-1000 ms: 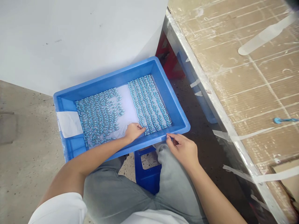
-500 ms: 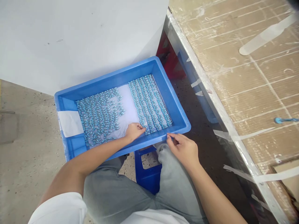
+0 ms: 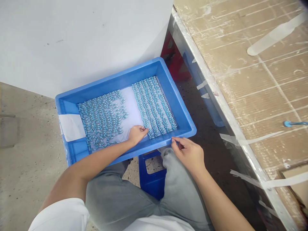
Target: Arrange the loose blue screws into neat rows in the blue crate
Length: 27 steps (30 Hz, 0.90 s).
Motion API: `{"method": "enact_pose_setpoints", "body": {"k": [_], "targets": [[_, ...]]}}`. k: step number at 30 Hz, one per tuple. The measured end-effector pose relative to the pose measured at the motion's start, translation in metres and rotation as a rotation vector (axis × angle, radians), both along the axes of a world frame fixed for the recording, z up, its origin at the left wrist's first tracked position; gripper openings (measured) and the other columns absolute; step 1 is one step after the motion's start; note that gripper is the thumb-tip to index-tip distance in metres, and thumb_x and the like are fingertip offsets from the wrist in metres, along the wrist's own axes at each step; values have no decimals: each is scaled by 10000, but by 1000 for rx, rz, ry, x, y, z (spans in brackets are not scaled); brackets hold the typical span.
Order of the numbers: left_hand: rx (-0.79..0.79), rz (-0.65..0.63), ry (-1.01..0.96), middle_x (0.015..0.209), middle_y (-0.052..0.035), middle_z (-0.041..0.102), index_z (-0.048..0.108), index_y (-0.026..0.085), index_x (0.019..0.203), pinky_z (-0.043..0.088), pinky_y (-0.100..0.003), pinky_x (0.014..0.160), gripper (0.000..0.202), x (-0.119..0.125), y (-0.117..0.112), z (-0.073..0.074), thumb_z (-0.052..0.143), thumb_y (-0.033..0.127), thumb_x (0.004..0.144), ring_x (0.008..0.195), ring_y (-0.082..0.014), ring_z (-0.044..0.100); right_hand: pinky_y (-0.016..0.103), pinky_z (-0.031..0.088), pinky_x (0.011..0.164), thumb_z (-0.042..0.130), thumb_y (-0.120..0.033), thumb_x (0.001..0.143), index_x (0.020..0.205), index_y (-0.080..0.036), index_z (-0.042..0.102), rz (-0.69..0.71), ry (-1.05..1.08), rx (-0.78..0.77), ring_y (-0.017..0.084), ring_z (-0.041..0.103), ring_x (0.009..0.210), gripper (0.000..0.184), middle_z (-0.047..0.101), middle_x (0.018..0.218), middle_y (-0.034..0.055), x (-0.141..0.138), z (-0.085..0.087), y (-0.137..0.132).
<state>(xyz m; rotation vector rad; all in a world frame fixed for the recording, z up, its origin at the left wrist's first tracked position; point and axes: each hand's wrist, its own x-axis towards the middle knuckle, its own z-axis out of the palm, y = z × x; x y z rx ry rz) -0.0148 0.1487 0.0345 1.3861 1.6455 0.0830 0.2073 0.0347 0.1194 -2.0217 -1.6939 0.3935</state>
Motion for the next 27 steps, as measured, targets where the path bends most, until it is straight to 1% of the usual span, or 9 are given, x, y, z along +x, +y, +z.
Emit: {"method": "enact_pose_setpoints", "body": {"k": [3, 7, 10, 14, 20, 27], "targets": [[-15, 9, 2, 734, -28, 744, 738, 196, 794, 494, -244, 624, 291, 0, -3, 4, 664, 476, 818, 624, -147, 667, 225, 398, 560, 563, -397, 938, 970, -245, 779, 8, -1, 4, 93, 595, 577, 266, 627, 628, -36, 0, 1, 1], [-91, -56, 7, 662, -18, 722, 734, 200, 713, 476, -250, 574, 348, -1, -8, 8, 646, 522, 811, 537, -140, 621, 224, 395, 556, 563, -398, 937, 972, -246, 780, 10, -5, 6, 86, 585, 568, 267, 618, 622, -41, 1, 1, 1], [-133, -96, 15, 642, -13, 714, 737, 201, 685, 459, -253, 547, 363, 1, -8, 8, 659, 541, 787, 509, -136, 597, 223, 391, 551, 563, -396, 937, 965, -248, 780, 12, -5, 14, 81, 580, 564, 264, 616, 621, -44, 1, 1, 1], [-155, -113, -10, 649, -10, 715, 743, 201, 692, 446, -257, 528, 325, 4, -8, 7, 666, 504, 779, 483, -130, 579, 223, 394, 555, 567, -394, 937, 966, -249, 780, 7, 2, 7, 82, 585, 572, 260, 615, 620, -44, 1, 1, 1], [-136, -115, -18, 642, 2, 714, 741, 208, 701, 449, -253, 543, 267, 4, -8, 5, 668, 455, 772, 511, -135, 595, 226, 391, 559, 566, -390, 940, 968, -244, 778, 9, -3, 9, 90, 589, 574, 259, 618, 618, -39, 1, 1, 0], [-112, -104, 5, 685, -8, 729, 743, 213, 712, 474, -264, 593, 249, 6, -9, 5, 691, 453, 756, 595, -162, 647, 222, 386, 551, 573, -389, 935, 967, -252, 780, 9, -10, 1, 84, 582, 562, 250, 616, 616, -43, 1, 0, -1]]}}
